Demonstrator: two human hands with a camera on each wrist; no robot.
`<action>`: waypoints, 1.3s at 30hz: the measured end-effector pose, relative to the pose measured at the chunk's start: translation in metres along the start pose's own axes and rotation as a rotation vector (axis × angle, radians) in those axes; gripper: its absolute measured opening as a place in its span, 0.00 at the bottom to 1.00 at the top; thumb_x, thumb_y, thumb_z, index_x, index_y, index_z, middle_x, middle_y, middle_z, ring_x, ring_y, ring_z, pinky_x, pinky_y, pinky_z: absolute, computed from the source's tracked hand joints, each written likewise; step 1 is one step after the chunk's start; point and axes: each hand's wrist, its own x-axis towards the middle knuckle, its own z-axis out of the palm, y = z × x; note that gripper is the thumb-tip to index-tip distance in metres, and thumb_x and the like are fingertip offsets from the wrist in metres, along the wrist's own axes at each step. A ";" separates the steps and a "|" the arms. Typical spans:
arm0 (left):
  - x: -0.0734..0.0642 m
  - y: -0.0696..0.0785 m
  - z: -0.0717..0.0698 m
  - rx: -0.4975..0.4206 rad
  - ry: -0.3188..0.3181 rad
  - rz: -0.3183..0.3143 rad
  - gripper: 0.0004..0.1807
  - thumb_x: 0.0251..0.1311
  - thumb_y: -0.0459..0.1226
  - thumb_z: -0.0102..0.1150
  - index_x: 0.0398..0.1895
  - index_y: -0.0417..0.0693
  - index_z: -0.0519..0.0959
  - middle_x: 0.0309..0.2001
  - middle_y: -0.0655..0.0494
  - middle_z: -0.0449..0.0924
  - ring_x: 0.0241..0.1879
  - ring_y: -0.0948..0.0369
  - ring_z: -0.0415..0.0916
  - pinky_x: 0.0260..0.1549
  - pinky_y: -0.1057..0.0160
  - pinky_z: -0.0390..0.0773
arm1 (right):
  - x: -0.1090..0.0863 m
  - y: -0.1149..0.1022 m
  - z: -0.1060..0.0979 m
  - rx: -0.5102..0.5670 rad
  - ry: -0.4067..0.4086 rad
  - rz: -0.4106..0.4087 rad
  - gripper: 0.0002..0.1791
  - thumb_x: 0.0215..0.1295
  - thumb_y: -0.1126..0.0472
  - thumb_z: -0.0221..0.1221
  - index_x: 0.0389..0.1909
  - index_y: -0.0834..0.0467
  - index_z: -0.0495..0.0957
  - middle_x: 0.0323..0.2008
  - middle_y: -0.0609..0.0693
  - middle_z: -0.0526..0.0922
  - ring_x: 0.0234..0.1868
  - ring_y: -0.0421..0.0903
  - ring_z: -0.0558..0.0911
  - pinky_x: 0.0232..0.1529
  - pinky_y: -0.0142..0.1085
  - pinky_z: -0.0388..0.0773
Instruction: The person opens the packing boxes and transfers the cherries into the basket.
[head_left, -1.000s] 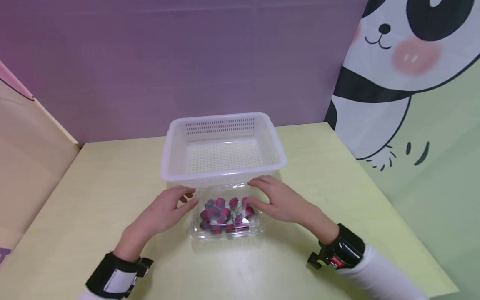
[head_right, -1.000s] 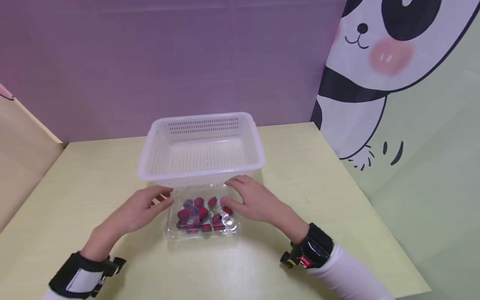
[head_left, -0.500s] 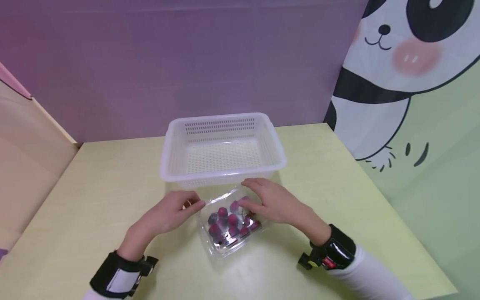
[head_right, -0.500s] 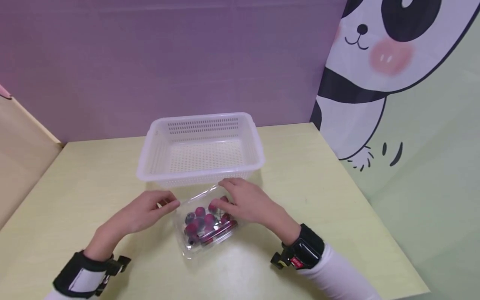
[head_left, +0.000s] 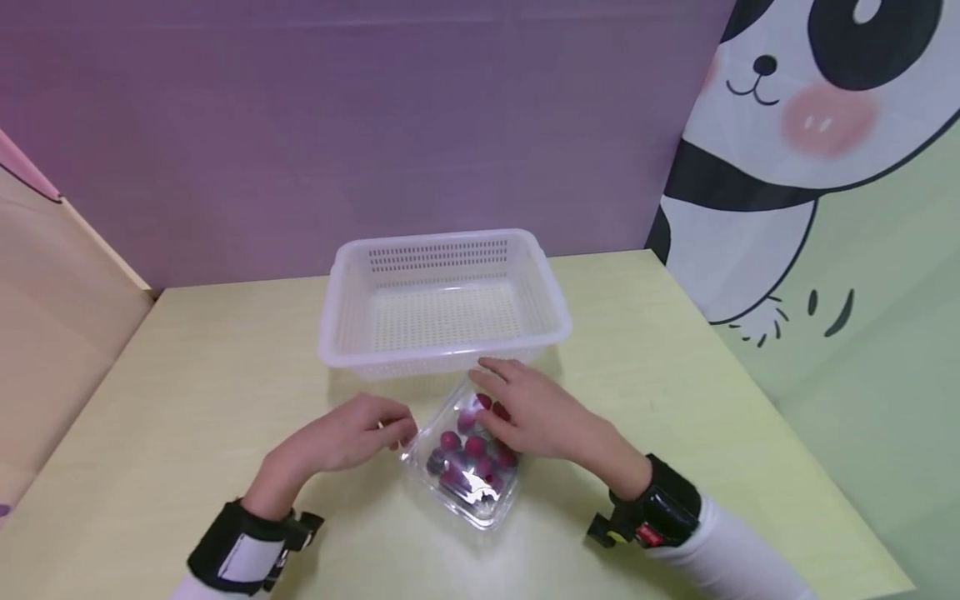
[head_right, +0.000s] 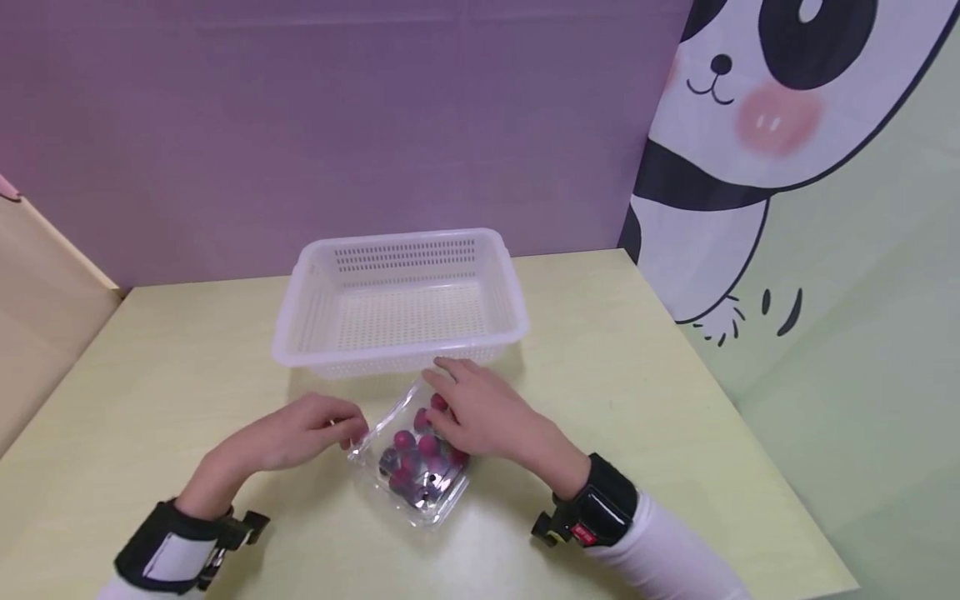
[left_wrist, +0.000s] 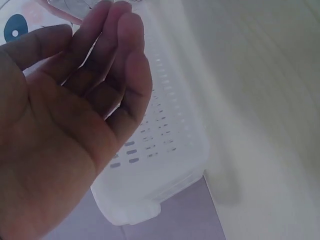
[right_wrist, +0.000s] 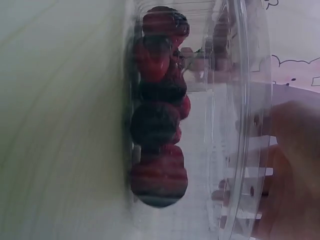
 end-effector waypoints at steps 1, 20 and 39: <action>0.001 0.000 0.001 -0.005 -0.015 0.005 0.12 0.73 0.37 0.48 0.36 0.55 0.82 0.31 0.64 0.79 0.30 0.58 0.75 0.28 0.66 0.76 | 0.000 -0.001 0.000 0.002 0.000 -0.007 0.28 0.69 0.51 0.57 0.66 0.62 0.70 0.64 0.60 0.68 0.65 0.55 0.69 0.65 0.43 0.62; 0.015 -0.004 0.012 -0.048 -0.028 0.013 0.13 0.73 0.42 0.50 0.54 0.47 0.75 0.34 0.63 0.80 0.35 0.58 0.78 0.33 0.65 0.77 | 0.005 -0.009 0.009 0.071 -0.030 -0.027 0.27 0.68 0.59 0.51 0.67 0.59 0.69 0.70 0.57 0.61 0.71 0.52 0.62 0.69 0.45 0.51; 0.020 -0.012 0.015 -0.520 -0.101 -0.129 0.22 0.67 0.37 0.58 0.58 0.33 0.66 0.39 0.43 0.78 0.37 0.49 0.78 0.34 0.53 0.79 | 0.017 -0.014 0.014 0.052 -0.079 -0.032 0.31 0.65 0.62 0.55 0.70 0.62 0.64 0.72 0.55 0.57 0.74 0.51 0.55 0.71 0.42 0.46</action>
